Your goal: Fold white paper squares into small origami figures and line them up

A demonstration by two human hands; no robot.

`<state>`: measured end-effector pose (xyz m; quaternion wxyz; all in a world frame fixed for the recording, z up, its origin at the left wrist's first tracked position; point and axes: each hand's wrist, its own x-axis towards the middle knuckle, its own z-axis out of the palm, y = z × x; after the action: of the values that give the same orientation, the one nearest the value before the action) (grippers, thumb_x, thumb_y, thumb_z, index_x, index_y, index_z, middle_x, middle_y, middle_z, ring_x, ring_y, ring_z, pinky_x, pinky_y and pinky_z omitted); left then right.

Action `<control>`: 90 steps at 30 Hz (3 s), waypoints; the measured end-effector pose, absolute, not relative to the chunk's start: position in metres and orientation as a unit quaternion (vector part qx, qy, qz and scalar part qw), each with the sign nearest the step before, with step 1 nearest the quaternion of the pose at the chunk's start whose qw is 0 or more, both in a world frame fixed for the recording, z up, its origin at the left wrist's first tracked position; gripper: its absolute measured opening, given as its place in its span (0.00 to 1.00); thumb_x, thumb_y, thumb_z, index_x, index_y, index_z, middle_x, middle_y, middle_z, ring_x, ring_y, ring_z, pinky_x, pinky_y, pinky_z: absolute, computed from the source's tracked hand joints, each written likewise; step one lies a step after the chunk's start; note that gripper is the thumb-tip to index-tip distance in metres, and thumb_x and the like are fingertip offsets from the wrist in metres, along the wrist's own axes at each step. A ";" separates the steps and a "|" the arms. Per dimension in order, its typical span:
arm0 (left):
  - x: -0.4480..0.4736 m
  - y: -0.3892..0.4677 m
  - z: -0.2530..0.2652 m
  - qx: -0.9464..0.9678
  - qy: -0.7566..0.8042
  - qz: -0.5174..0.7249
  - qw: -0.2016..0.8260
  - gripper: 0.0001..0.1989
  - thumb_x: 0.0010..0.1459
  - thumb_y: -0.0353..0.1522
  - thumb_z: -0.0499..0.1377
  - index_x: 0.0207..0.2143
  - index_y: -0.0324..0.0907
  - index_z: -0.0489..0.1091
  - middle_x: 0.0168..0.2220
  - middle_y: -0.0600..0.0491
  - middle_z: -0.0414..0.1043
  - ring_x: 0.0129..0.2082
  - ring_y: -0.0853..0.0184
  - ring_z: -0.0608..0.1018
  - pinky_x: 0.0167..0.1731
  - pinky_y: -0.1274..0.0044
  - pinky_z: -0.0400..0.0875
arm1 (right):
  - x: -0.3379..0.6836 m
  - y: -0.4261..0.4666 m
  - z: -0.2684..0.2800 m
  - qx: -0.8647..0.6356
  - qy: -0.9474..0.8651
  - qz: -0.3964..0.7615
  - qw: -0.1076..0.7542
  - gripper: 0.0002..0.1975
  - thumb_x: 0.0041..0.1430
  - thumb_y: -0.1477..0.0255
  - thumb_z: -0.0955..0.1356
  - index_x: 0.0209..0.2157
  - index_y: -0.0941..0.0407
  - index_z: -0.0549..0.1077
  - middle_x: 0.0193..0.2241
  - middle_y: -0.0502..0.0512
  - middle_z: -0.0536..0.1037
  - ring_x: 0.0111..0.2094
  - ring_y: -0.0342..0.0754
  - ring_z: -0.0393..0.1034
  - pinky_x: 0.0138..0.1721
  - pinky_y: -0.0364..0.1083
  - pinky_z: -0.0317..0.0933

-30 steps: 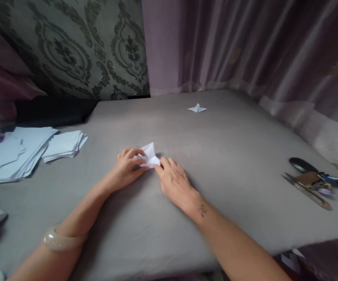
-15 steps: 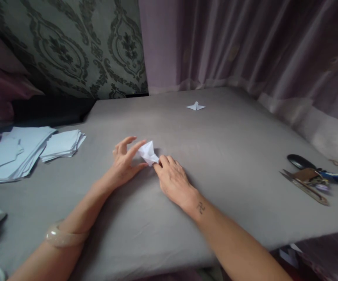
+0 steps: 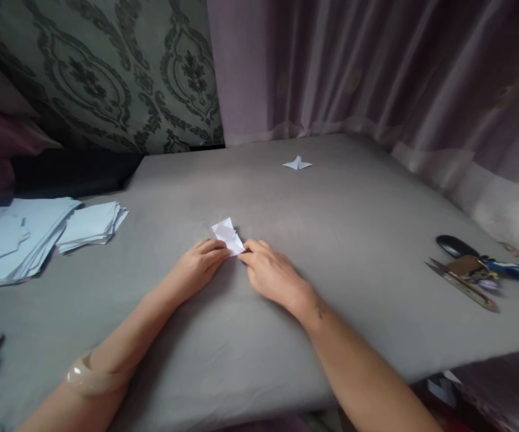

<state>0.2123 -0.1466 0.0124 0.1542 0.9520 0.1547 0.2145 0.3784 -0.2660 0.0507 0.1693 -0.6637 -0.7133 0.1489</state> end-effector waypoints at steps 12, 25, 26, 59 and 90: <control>0.214 -0.154 0.022 0.977 0.124 0.148 0.087 0.15 0.66 0.32 0.48 0.50 0.43 0.70 0.42 0.45 0.68 0.42 0.62 0.70 0.43 0.68 0.70 | 0.421 -0.258 0.041 -0.706 -0.545 0.346 0.291 0.15 0.53 0.78 0.62 0.34 0.55 0.79 0.33 0.51 0.80 0.34 0.45 0.73 0.36 0.41 0.63; 0.225 -0.167 0.030 0.984 0.119 0.105 0.080 0.19 0.67 0.38 0.44 0.52 0.41 0.66 0.38 0.47 0.65 0.38 0.62 0.69 0.40 0.69 0.71 | 0.423 -0.258 0.042 -0.709 -0.534 0.353 0.295 0.14 0.52 0.77 0.62 0.34 0.55 0.79 0.32 0.51 0.81 0.32 0.44 0.73 0.35 0.41 0.63; 0.225 -0.167 0.029 0.983 0.121 0.106 0.082 0.19 0.67 0.38 0.45 0.53 0.41 0.66 0.38 0.47 0.64 0.37 0.62 0.68 0.41 0.69 0.70 | 0.423 -0.258 0.042 -0.710 -0.534 0.351 0.295 0.14 0.52 0.77 0.62 0.34 0.55 0.79 0.31 0.51 0.81 0.32 0.44 0.73 0.35 0.41 0.63; 0.197 -0.138 0.028 0.943 0.171 0.287 -0.002 0.04 0.61 0.31 0.56 0.38 0.47 0.70 0.42 0.53 0.74 0.47 0.60 0.68 0.49 0.64 0.53 | 0.383 -0.251 0.029 -0.637 -0.714 -0.039 0.289 0.11 0.64 0.75 0.61 0.35 0.54 0.75 0.34 0.54 0.72 0.37 0.46 0.67 0.38 0.43 0.61; 0.190 -0.127 0.027 0.962 0.121 0.223 0.099 0.11 0.63 0.26 0.51 0.42 0.47 0.71 0.44 0.51 0.73 0.46 0.62 0.67 0.47 0.66 0.56 | 0.367 -0.254 0.026 -0.678 -0.685 0.075 0.255 0.12 0.62 0.78 0.62 0.38 0.53 0.76 0.37 0.54 0.74 0.41 0.47 0.67 0.40 0.44 0.61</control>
<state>0.1899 -0.1271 0.0266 0.0987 0.9622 0.1209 0.2233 0.3668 -0.2537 0.0255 0.2547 -0.6781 -0.6854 0.0752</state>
